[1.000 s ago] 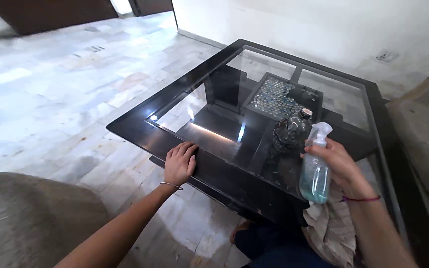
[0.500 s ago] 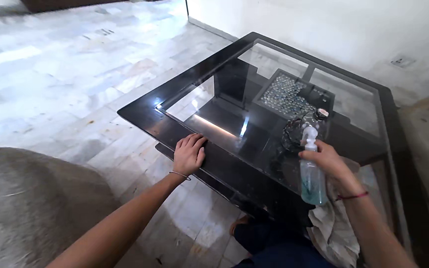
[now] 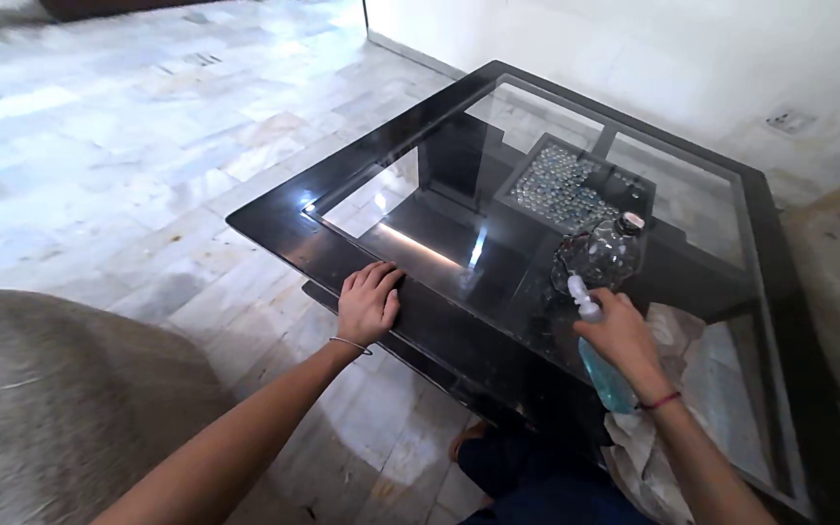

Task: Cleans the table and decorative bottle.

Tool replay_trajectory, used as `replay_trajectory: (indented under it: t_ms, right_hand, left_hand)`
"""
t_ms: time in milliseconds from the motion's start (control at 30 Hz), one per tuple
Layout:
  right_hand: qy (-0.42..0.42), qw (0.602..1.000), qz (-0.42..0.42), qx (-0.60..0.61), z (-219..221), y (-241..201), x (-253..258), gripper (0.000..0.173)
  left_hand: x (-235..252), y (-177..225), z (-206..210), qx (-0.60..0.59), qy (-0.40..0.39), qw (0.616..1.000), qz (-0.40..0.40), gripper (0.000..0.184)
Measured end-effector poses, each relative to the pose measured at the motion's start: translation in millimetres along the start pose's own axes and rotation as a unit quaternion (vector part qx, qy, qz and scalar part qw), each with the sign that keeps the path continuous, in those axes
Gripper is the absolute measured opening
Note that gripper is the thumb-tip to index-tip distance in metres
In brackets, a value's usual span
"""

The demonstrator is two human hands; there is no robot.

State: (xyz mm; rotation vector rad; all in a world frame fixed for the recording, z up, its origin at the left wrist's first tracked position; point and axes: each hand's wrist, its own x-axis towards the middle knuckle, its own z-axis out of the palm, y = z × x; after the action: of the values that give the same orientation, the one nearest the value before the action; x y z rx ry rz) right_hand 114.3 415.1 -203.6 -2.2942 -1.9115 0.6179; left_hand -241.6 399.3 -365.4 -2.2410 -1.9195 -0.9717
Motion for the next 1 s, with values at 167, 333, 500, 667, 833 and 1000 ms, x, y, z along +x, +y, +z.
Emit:
replay_trajectory:
  t_ms: [167, 333, 500, 667, 833, 1000]
  right_hand:
    - [0.012, 0.979, -0.003, 0.203, -41.8, 23.2, 0.3, 0.029]
    - [-0.064, 0.91, -0.011, 0.409, -81.4, 46.0, 12.7, 0.027]
    - [-0.117, 0.907, 0.014, 0.404, -103.6, 64.3, 36.7, 0.019]
    - [-0.18, 0.911, -0.029, 0.371, -113.4, 78.1, 61.5, 0.03]
    - [-0.2, 0.907, -0.061, 0.366, -119.6, 77.0, 74.9, 0.042]
    - [-0.2, 0.904, -0.067, 0.371, -124.9, 72.9, 74.7, 0.047]
  left_hand:
    - [0.3, 0.5, -1.0, -0.008, -0.001, 1.0, -0.001, 0.057]
    - [0.7, -0.7, 1.0, -0.003, 0.017, 1.0, 0.005, 0.059]
    - [0.8, -0.9, 1.8, 0.011, 0.028, 1.0, 0.007, 0.061]
    - [-0.1, -1.8, 2.2, 0.018, 0.032, 0.999, 0.012, 0.063]
    - [-0.6, -2.7, 2.0, 0.023, 0.03, 0.999, 0.009, 0.063]
    - [-1.2, -2.6, 1.8, 0.025, 0.028, 0.999, 0.008, 0.064]
